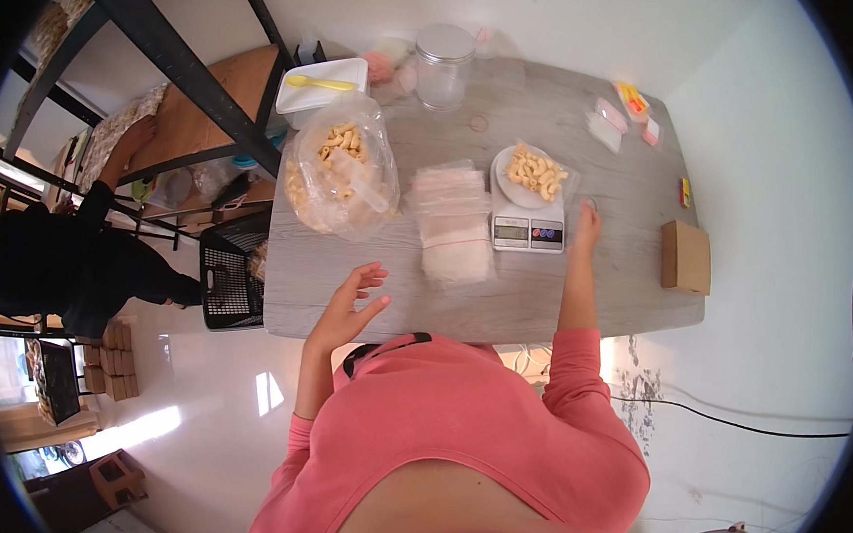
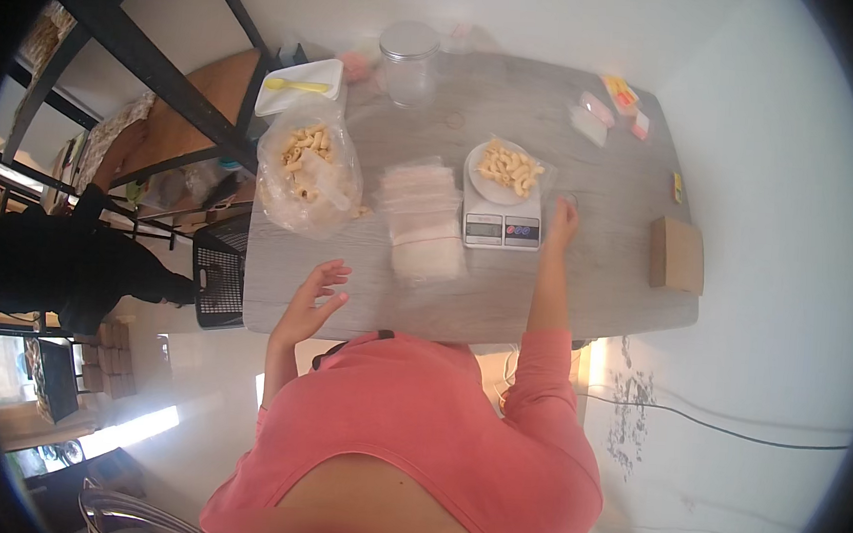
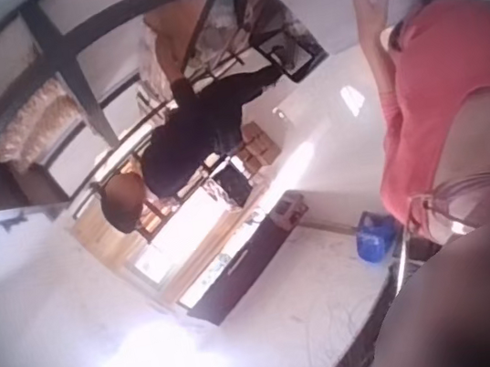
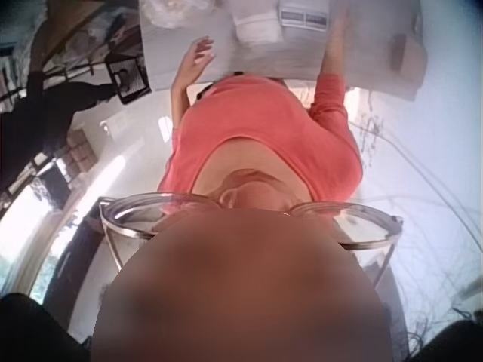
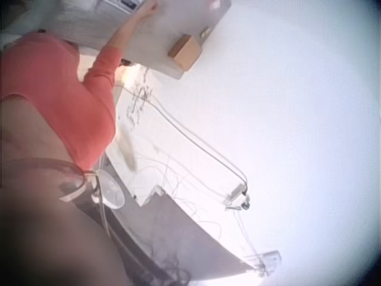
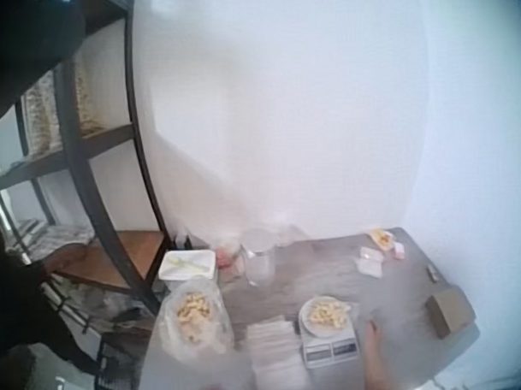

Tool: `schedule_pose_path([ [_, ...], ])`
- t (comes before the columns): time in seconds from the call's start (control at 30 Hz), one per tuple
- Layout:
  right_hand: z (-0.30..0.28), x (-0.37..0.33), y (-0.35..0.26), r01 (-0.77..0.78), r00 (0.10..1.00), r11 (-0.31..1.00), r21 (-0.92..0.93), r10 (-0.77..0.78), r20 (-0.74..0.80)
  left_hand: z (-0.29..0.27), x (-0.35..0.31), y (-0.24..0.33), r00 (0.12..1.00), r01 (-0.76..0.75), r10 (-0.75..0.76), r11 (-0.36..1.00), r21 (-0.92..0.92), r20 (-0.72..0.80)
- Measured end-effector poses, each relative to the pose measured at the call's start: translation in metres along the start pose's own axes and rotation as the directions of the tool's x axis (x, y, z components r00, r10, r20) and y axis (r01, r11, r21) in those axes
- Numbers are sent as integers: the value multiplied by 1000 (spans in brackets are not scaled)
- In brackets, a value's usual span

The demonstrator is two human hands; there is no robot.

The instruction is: The person scoops cashew nuts from a large bag into small clear plastic bags using a plastic scoop, then places each filled bag on a digital scale to check weight. After weighing, the person seals the bag and sets it aside. This cycle repeats throughout the clip.

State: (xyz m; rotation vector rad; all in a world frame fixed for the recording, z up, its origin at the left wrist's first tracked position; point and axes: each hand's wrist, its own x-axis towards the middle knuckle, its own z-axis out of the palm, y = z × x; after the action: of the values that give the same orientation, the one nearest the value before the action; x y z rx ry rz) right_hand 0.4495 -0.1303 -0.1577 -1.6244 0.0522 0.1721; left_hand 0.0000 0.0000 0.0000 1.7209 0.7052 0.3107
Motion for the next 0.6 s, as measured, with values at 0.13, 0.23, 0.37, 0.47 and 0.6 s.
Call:
schedule_pose_path([
  [0.13,-3,-2,9,-19,1000,968,-251,16,-13,2,-11,-1,1000,10,-10,1000,-1,16],
  [0.23,13,-19,6,111,994,956,-273,-102,45,-6,-11,-1,999,8,-8,1000,24,38],
  [0.37,22,-59,-44,391,917,900,-193,-399,-3,-12,-16,-3,998,3,-6,999,43,68],
  [0.47,11,-107,-112,638,770,754,-158,-628,111,-19,-21,-2,997,-1,-1,1000,28,73],
  [0.6,3,-179,-183,765,631,613,-198,-652,420,-29,-16,3,991,-132,134,990,-53,20],
])
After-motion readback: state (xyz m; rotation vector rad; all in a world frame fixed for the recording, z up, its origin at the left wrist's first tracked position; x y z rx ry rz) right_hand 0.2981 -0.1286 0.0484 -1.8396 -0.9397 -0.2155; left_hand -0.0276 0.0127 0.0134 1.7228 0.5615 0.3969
